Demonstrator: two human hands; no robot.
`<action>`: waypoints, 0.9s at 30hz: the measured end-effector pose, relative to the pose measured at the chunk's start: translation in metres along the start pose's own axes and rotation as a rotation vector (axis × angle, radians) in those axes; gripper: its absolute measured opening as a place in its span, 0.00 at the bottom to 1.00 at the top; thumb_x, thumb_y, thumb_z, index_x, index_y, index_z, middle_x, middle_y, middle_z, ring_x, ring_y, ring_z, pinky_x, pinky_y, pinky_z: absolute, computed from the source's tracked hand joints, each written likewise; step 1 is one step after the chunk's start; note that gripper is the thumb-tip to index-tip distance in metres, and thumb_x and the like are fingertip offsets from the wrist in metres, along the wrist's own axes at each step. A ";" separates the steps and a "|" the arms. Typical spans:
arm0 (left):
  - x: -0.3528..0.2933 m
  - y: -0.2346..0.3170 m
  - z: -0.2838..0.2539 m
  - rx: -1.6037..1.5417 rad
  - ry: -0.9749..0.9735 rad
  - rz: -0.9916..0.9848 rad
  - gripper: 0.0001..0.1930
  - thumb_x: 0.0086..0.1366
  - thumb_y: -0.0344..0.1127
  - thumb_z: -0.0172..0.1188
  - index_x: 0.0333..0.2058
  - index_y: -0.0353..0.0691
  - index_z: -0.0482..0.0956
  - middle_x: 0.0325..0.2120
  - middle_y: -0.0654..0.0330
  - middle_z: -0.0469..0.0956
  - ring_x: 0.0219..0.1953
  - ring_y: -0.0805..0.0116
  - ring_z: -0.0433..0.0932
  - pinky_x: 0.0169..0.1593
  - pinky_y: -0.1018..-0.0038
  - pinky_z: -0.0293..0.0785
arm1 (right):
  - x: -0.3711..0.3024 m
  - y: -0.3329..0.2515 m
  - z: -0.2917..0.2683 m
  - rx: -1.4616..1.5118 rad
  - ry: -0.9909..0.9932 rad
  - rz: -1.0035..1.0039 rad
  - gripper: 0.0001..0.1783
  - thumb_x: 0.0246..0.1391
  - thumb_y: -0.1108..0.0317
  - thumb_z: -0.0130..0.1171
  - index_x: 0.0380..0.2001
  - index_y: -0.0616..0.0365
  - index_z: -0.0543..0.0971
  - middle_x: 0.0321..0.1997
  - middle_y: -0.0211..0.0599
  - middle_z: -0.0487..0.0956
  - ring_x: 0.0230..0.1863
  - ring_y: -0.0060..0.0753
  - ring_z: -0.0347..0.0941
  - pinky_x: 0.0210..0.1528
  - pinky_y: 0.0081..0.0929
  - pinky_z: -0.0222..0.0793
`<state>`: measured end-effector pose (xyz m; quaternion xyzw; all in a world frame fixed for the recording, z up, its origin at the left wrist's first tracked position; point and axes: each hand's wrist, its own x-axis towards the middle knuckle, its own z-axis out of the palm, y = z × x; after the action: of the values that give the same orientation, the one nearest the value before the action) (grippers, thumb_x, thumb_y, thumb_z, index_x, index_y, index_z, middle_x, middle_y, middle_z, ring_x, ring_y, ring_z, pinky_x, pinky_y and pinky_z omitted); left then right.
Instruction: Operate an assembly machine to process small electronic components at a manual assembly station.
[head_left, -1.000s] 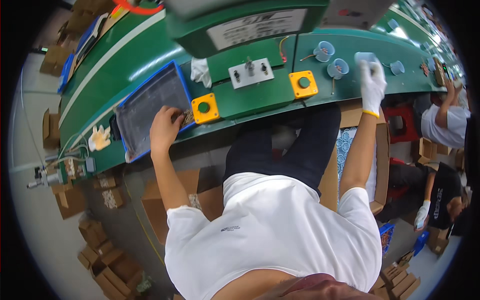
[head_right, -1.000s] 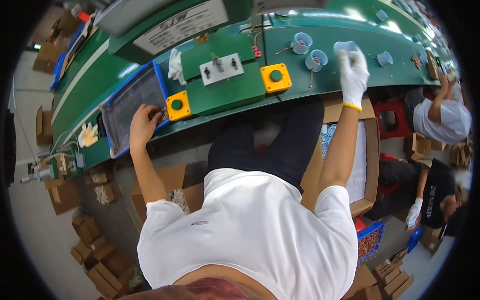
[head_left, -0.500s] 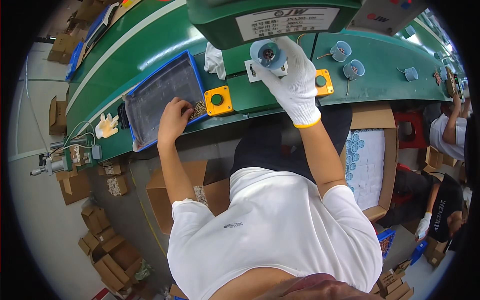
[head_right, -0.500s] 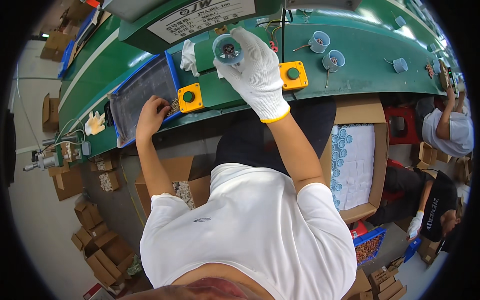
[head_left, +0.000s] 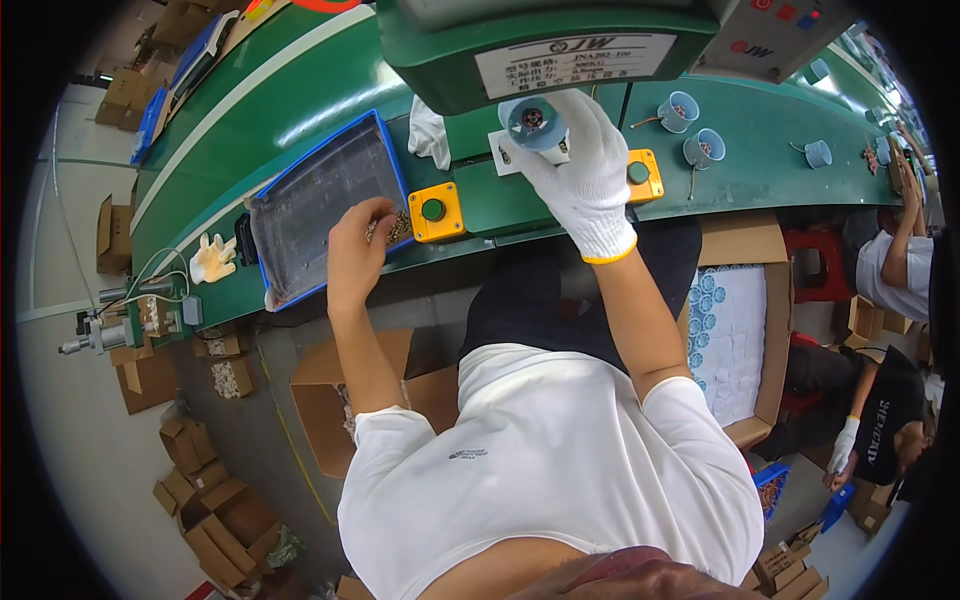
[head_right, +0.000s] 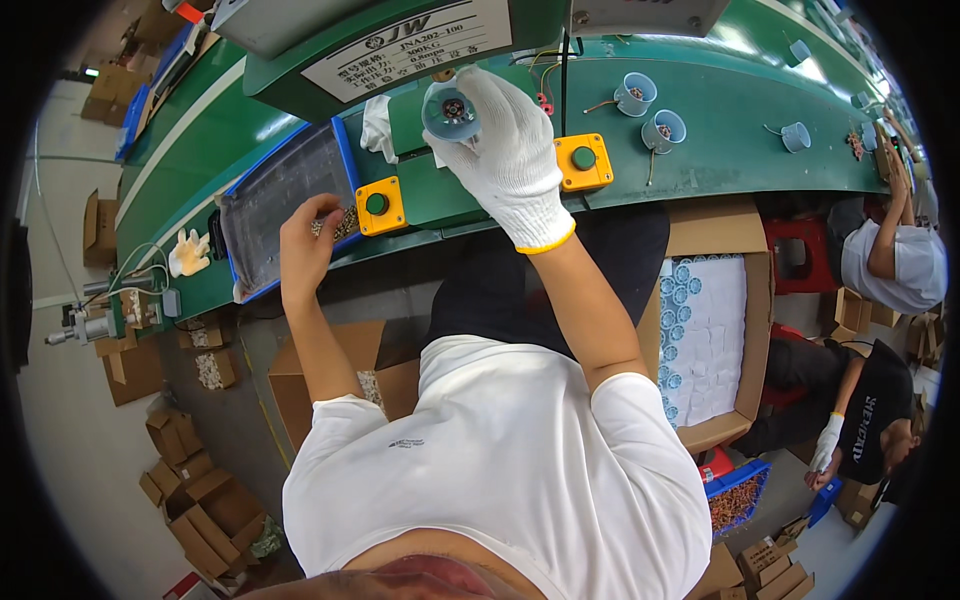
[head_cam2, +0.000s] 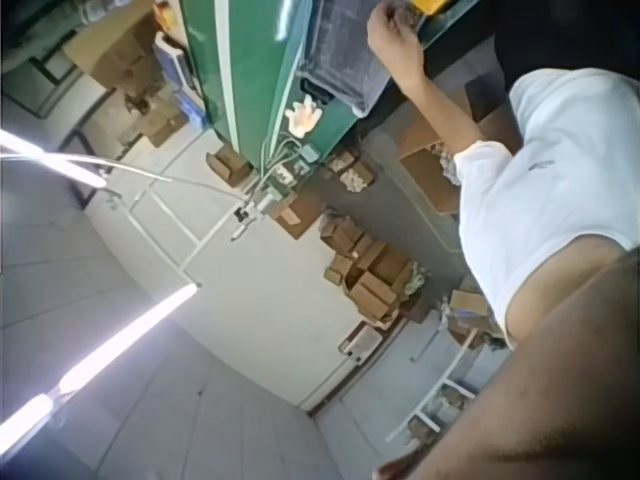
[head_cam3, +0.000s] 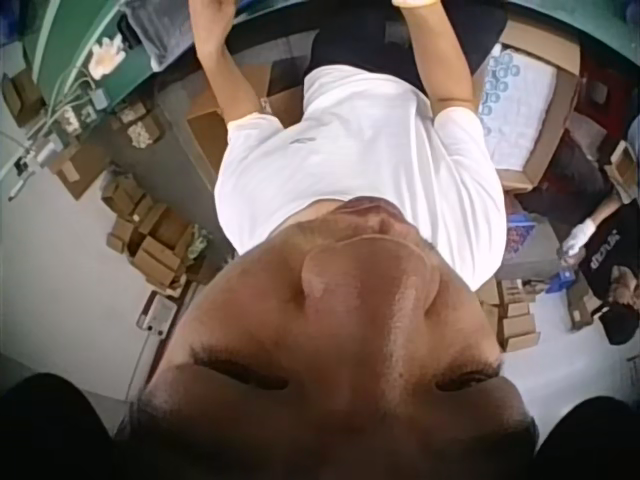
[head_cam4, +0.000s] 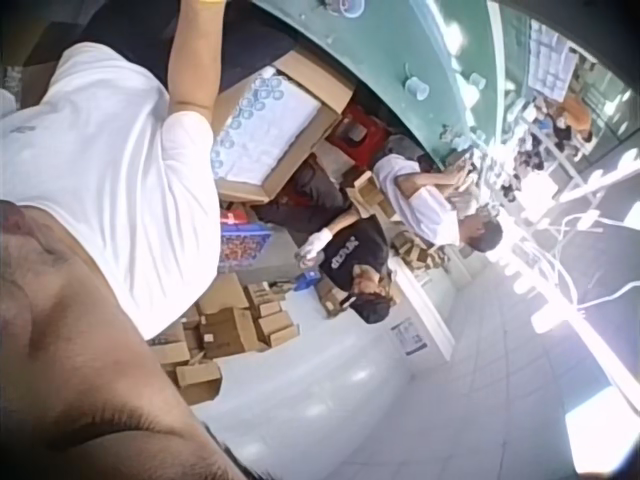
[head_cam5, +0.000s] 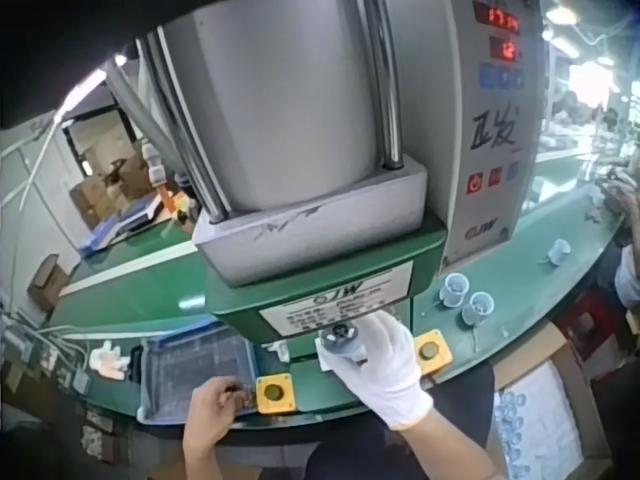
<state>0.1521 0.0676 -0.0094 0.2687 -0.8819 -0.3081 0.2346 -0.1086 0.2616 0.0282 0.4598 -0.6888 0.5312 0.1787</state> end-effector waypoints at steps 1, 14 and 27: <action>-0.001 0.006 0.002 0.000 0.001 0.000 0.09 0.69 0.25 0.67 0.46 0.34 0.86 0.42 0.49 0.87 0.44 0.46 0.86 0.48 0.60 0.81 | 0.000 0.001 0.001 0.001 0.000 -0.001 0.33 0.44 0.65 0.85 0.54 0.58 0.82 0.51 0.46 0.87 0.49 0.56 0.85 0.52 0.44 0.83; -0.009 0.029 0.029 0.063 0.049 0.260 0.06 0.67 0.25 0.70 0.42 0.34 0.89 0.42 0.52 0.86 0.45 0.49 0.85 0.49 0.59 0.81 | 0.004 -0.003 -0.004 -0.062 0.015 -0.001 0.30 0.43 0.65 0.84 0.50 0.58 0.83 0.45 0.44 0.87 0.45 0.54 0.85 0.48 0.44 0.82; -0.008 0.032 0.034 0.062 0.063 0.330 0.06 0.65 0.24 0.71 0.40 0.34 0.89 0.40 0.54 0.87 0.45 0.50 0.85 0.50 0.59 0.81 | -0.001 0.006 -0.005 -0.068 -0.044 0.015 0.34 0.44 0.60 0.86 0.53 0.59 0.82 0.49 0.45 0.87 0.48 0.54 0.85 0.49 0.44 0.82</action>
<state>0.1280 0.1076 -0.0139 0.1370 -0.9155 -0.2294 0.3008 -0.1147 0.2668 0.0263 0.4598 -0.7135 0.4988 0.1752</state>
